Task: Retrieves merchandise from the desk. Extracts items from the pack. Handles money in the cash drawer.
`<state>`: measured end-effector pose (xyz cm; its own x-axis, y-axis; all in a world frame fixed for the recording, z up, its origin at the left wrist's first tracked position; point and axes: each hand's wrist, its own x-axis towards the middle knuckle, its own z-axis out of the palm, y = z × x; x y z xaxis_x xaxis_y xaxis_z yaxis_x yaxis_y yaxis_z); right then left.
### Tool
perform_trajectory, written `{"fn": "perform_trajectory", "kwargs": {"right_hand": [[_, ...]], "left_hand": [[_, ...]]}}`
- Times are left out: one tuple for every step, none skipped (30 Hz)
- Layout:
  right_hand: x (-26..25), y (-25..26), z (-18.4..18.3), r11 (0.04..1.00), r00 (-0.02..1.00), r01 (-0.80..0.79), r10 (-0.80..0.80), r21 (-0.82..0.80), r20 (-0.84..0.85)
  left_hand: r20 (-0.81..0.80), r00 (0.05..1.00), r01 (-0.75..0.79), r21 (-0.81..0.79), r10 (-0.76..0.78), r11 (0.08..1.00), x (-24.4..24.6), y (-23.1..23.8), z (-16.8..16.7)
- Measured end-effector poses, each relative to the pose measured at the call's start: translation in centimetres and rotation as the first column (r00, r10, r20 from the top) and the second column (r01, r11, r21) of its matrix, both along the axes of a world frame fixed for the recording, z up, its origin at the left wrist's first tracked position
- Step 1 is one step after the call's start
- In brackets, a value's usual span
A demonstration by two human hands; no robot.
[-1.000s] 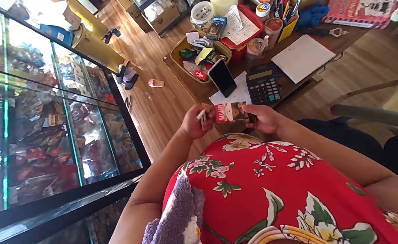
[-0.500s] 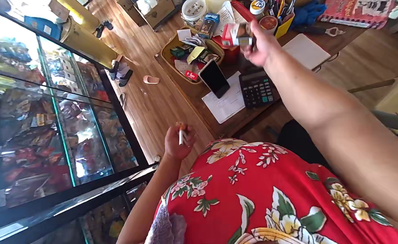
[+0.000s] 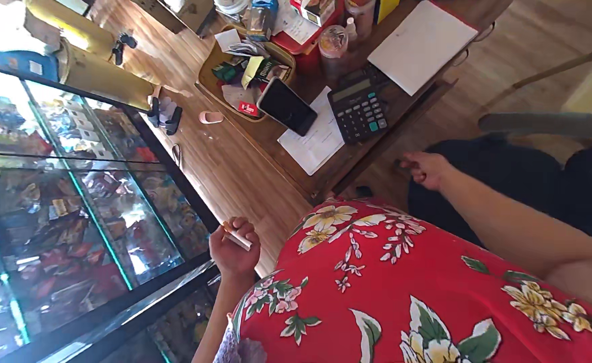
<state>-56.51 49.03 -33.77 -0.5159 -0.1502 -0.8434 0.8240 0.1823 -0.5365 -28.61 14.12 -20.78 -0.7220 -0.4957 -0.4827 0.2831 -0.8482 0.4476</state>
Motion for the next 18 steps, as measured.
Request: {"fn": "perform_trajectory", "kwargs": {"right_hand": [[0.4, -0.6, -1.4, 0.998, 0.998, 0.048, -0.05, 0.033, 0.04], [0.3, -1.7, -2.5, 0.996, 0.995, 0.069, -0.072, 0.057, 0.064], [-0.1, -3.1, -3.3, 0.992, 0.992, 0.095, -0.102, 0.083, 0.081], [-0.6, -4.4, -3.9, 0.988, 0.987, 0.124, -0.132, 0.087, 0.091], [-1.1, -5.6, -4.6, 0.983, 0.979, 0.173, -0.179, 0.067, 0.102], [-1.4, -6.4, -5.5, 0.973, 0.967, 0.226, -0.229, 0.036, 0.113], [-1.5, -6.7, -6.4, 0.96, 0.952, 0.281, -0.278, -0.001, 0.131], [-1.6, -6.6, -7.0, 0.949, 0.94, 0.313, -0.304, -0.034, 0.157], [-1.6, -6.3, -7.4, 0.946, 0.935, 0.319, -0.305, -0.053, 0.179], [-1.7, -5.9, -7.5, 0.951, 0.94, 0.302, -0.284, -0.073, 0.191], [-2.0, -5.4, -7.6, 0.959, 0.948, 0.272, -0.252, -0.084, 0.195], [-2.1, -5.0, -7.4, 0.968, 0.956, 0.236, -0.215, -0.087, 0.197], [-2.0, -4.7, -7.2, 0.973, 0.96, 0.214, -0.193, -0.087, 0.201], [-1.9, -4.5, -7.1, 0.977, 0.963, 0.198, -0.178, -0.084, 0.203], [-1.7, -4.2, -6.8, 0.979, 0.964, 0.19, -0.172, -0.072, 0.205], [-1.5, -3.8, -6.6, 0.981, 0.964, 0.188, -0.173, -0.056, 0.204], [-1.1, -3.2, -6.4, 0.982, 0.963, 0.185, -0.172, -0.043, 0.206], [-0.7, -2.4, -6.2, 0.983, 0.964, 0.179, -0.168, -0.036, 0.208]], "left_hand": [[-0.002, 1.0, 0.027, 0.004, -0.027, 1.0, -0.7, 0.2, 0.2], [-0.004, 0.999, 0.054, -0.001, -0.054, 0.999, -1.4, 0.4, 0.6], [-0.001, 0.997, 0.08, -0.014, -0.08, 0.997, -2.2, 0.7, 1.2], [0.002, 0.994, 0.111, -0.031, -0.111, 0.993, -2.9, 1.0, 1.7], [-0.001, 0.99, 0.142, -0.041, -0.143, 0.989, -3.5, 1.3, 2.3], [-0.007, 0.985, 0.174, -0.051, -0.175, 0.983, -3.9, 1.6, 2.6], [-0.019, 0.977, 0.209, -0.066, -0.211, 0.976, -4.1, 2.0, 2.9], [-0.031, 0.97, 0.238, -0.071, -0.241, 0.969, -4.1, 2.5, 3.0], [-0.03, 0.965, 0.257, -0.069, -0.259, 0.964, -4.1, 3.0, 3.1], [-0.008, 0.965, 0.261, -0.066, -0.262, 0.963, -4.0, 3.6, 3.0], [0.041, 0.966, 0.257, -0.073, -0.254, 0.964, -3.7, 4.4, 2.8], [0.11, 0.962, 0.259, -0.088, -0.249, 0.962, -3.2, 5.2, 2.5], [0.18, 0.954, 0.26, -0.091, -0.24, 0.961, -2.6, 6.0, 2.2], [0.244, 0.941, 0.263, -0.09, -0.234, 0.961, -2.1, 6.8, 1.9], [0.288, 0.93, 0.263, -0.081, -0.23, 0.962, -1.6, 7.4, 1.6], [0.312, 0.922, 0.263, -0.074, -0.229, 0.962, -1.1, 8.0, 1.4], [0.313, 0.92, 0.268, -0.068, -0.235, 0.961, -0.5, 8.4, 1.3], [0.301, 0.921, 0.278, -0.065, -0.246, 0.959, 0.1, 8.6, 1.2]]}}
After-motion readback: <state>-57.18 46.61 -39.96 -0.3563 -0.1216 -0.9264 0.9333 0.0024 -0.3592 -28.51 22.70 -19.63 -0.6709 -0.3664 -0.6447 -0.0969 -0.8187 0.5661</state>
